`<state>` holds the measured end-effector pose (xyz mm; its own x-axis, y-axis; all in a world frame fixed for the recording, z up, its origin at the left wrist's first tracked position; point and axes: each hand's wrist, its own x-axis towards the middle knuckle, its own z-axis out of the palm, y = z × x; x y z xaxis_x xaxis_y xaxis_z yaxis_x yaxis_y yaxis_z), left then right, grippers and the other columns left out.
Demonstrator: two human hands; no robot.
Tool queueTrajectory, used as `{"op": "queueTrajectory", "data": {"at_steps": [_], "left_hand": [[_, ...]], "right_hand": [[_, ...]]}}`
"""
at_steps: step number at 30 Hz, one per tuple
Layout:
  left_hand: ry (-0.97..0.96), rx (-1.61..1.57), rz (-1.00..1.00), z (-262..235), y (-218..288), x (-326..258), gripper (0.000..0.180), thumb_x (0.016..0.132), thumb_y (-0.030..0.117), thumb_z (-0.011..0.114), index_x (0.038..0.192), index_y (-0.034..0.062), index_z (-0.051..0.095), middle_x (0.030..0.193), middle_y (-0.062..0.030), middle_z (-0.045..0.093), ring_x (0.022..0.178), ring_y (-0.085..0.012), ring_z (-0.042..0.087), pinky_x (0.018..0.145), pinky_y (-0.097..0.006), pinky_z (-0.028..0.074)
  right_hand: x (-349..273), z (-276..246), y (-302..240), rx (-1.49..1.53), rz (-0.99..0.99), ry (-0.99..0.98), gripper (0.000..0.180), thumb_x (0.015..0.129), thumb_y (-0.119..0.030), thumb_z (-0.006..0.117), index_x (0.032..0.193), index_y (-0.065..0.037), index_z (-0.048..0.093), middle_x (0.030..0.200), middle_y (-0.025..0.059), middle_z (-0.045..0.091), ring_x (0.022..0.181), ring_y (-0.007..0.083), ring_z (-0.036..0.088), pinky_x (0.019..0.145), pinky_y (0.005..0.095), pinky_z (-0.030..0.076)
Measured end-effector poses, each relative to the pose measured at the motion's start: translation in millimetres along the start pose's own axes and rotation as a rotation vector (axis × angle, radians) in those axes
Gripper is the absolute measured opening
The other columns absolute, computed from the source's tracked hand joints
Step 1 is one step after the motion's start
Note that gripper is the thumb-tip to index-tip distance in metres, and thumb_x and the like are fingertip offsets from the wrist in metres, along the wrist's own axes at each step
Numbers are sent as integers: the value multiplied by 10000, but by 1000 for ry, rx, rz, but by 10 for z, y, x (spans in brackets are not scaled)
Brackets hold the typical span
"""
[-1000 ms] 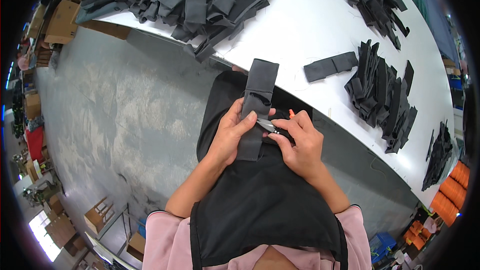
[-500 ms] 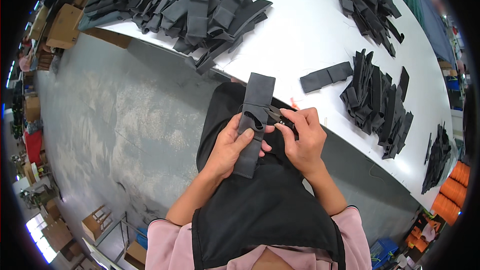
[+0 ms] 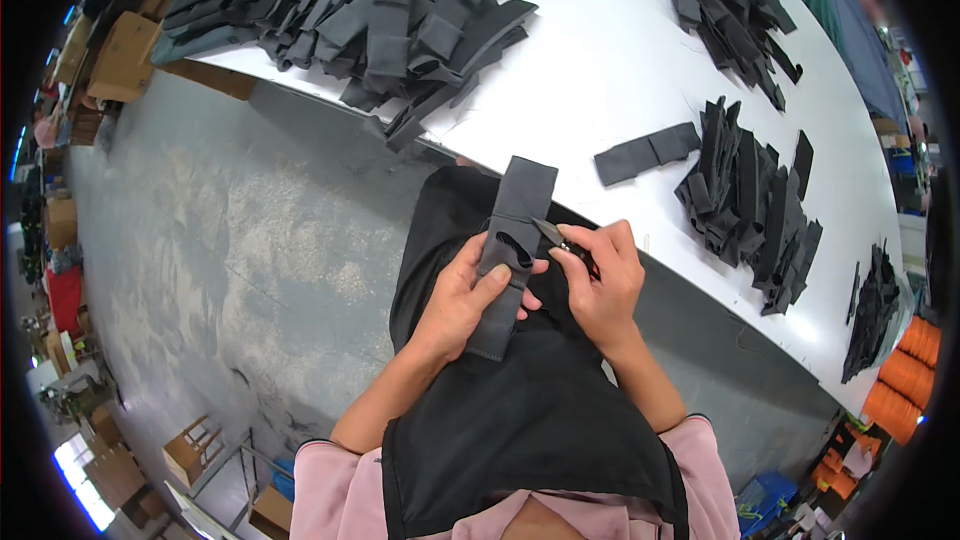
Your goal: The recorder is using scissors to trim or cut small pieces of black fabric or synthetic material at a workstation.
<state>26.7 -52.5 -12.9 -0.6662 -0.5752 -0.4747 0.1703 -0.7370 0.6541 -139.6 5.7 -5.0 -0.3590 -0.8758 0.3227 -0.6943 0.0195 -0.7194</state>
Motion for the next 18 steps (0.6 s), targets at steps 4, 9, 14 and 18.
{"op": "queueTrajectory", "data": {"at_steps": [4, 9, 14, 18], "left_hand": [[48, 80, 34, 21, -24, -5, 456, 954, 115, 487, 1367, 20, 320, 1107, -142, 605, 795, -181, 653, 694, -277, 534], [105, 174, 59, 50, -28, -21, 470, 942, 79, 479, 1381, 22, 321, 1045, -104, 593, 786, -167, 652, 683, -265, 528], [116, 240, 86, 22, -76, -9, 460, 936, 77, 487, 1368, 15, 342, 1038, -102, 591, 777, -161, 659, 670, -264, 527], [136, 432, 157, 32, -62, -21, 443, 935, 82, 492, 1353, 17, 362, 1012, -102, 609, 774, -153, 666, 670, -265, 527]], "right_hand": [[56, 45, -38, 14, -83, -2, 282, 701, -9, 705, 976, -53, 657, 812, 80, 532, 606, 202, 563, 528, 308, 460], [109, 113, -22, -28, -220, -88, 328, 681, 10, 683, 1002, -36, 627, 820, 81, 538, 624, 221, 588, 530, 315, 469], [103, 104, -75, -40, -208, -127, 327, 680, 5, 690, 999, -30, 626, 817, 73, 536, 595, 208, 583, 502, 300, 458], [80, 108, -111, -94, -187, -121, 384, 661, 50, 685, 1029, -51, 644, 817, 79, 545, 612, 201, 580, 501, 290, 457]]}}
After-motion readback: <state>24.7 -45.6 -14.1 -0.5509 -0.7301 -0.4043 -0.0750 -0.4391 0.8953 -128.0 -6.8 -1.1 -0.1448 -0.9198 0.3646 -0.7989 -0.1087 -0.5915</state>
